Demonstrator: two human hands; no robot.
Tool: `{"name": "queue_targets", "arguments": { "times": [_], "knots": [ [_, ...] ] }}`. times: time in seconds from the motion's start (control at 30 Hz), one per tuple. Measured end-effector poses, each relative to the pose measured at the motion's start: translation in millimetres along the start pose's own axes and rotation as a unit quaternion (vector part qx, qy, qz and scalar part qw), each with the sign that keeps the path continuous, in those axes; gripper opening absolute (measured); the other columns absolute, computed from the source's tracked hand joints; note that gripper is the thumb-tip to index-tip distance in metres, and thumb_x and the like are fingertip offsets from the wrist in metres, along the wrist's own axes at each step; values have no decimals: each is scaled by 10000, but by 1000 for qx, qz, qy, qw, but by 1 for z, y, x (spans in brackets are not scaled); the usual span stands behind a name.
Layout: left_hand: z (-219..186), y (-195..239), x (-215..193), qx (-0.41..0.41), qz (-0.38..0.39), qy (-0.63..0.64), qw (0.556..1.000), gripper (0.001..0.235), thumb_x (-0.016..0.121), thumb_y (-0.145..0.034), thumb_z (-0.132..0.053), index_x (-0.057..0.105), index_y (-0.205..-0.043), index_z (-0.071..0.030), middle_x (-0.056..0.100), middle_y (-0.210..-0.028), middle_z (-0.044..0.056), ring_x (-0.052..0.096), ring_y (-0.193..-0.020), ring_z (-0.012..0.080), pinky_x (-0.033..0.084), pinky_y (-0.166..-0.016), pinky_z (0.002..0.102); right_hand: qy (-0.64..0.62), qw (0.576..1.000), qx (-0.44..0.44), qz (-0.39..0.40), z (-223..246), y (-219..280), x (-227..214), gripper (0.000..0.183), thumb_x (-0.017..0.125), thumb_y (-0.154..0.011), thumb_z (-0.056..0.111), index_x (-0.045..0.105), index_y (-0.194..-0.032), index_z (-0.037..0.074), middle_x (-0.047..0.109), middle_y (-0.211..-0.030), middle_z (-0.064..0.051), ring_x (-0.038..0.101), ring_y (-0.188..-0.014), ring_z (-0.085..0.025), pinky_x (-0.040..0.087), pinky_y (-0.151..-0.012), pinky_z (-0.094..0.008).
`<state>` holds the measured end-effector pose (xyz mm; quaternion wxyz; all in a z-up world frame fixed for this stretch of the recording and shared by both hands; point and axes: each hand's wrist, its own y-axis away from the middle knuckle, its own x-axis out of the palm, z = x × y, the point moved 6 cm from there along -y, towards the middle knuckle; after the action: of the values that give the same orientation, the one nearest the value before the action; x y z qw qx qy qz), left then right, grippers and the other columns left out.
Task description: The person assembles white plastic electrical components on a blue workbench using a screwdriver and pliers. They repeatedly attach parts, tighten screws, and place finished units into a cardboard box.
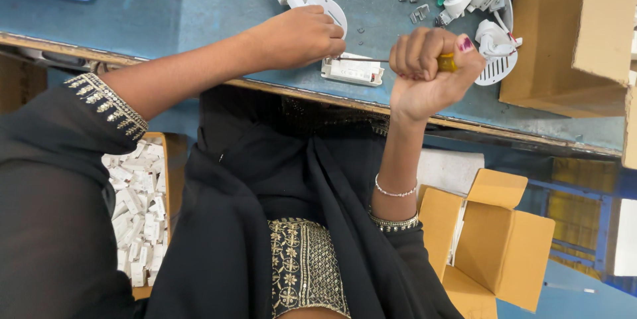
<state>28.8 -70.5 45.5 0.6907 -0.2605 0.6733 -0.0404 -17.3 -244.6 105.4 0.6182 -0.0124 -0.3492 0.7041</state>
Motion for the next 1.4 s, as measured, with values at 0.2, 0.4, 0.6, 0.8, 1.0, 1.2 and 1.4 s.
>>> {"name": "queue_targets", "arguments": {
  "times": [0.2, 0.4, 0.6, 0.8, 1.0, 1.2, 1.4],
  "knots": [
    [-6, -7, 10, -10, -1, -74, 997, 87, 665, -822, -156, 720, -882, -125, 690, -922, 53, 685, -909, 252, 506, -787, 373, -12, 1000, 13, -3, 0, 1, 0, 537, 336, -1060, 420, 252, -628, 113, 238, -526, -17, 127, -457, -119, 126, -452, -316],
    [-13, -9, 21, -46, 3, -115, 992, 70, 662, -825, -160, 708, -850, -112, 686, -937, 61, 681, -925, 239, 510, -760, 361, -25, 999, 12, -20, -1, 2, -3, 492, 340, -1048, 401, 256, -658, 114, 240, -525, -27, 127, -456, -120, 125, -448, -313],
    [-16, -6, 22, -62, -20, -71, 995, 86, 659, -834, -123, 670, -872, -47, 650, -964, 97, 652, -955, 254, 536, -829, 380, -20, 1000, 10, -16, -4, 3, -1, 495, 325, -1059, 411, 257, -662, 122, 237, -532, -19, 129, -456, -117, 123, -449, -309],
    [-13, 9, 9, -82, -79, 66, 991, 162, 634, -844, -15, 616, -1004, -3, 632, -1029, 127, 639, -1021, 320, 537, -886, 408, 15, 1000, 3, -3, -5, 4, 4, 500, 314, -1058, 428, 257, -664, 126, 251, -524, -30, 123, -463, -119, 131, -441, -306],
    [-6, 13, 3, -116, -62, 116, 984, 211, 626, -896, -33, 575, -1094, 17, 608, -1052, 165, 651, -996, 358, 529, -786, 448, 26, 1000, -4, -9, -4, 5, 6, 498, 322, -1058, 421, 255, -664, 124, 246, -525, -29, 119, -467, -117, 129, -445, -306],
    [-6, 10, 7, -85, -23, 47, 995, 144, 618, -894, -52, 578, -1024, -3, 602, -1017, 137, 676, -956, 311, 549, -769, 406, 21, 1000, -2, -10, -5, 6, 5, 498, 332, -1058, 415, 257, -665, 118, 247, -532, -33, 124, -470, -118, 127, -447, -306],
    [-10, 10, 8, -73, -64, 22, 995, 139, 624, -877, -55, 581, -1002, -11, 597, -1001, 126, 660, -939, 309, 537, -811, 411, 11, 1000, -18, -3, -6, 7, 7, 514, 339, -1060, 449, 265, -674, 118, 250, -540, -32, 137, -475, -113, 121, -447, -297]
  ]
}}
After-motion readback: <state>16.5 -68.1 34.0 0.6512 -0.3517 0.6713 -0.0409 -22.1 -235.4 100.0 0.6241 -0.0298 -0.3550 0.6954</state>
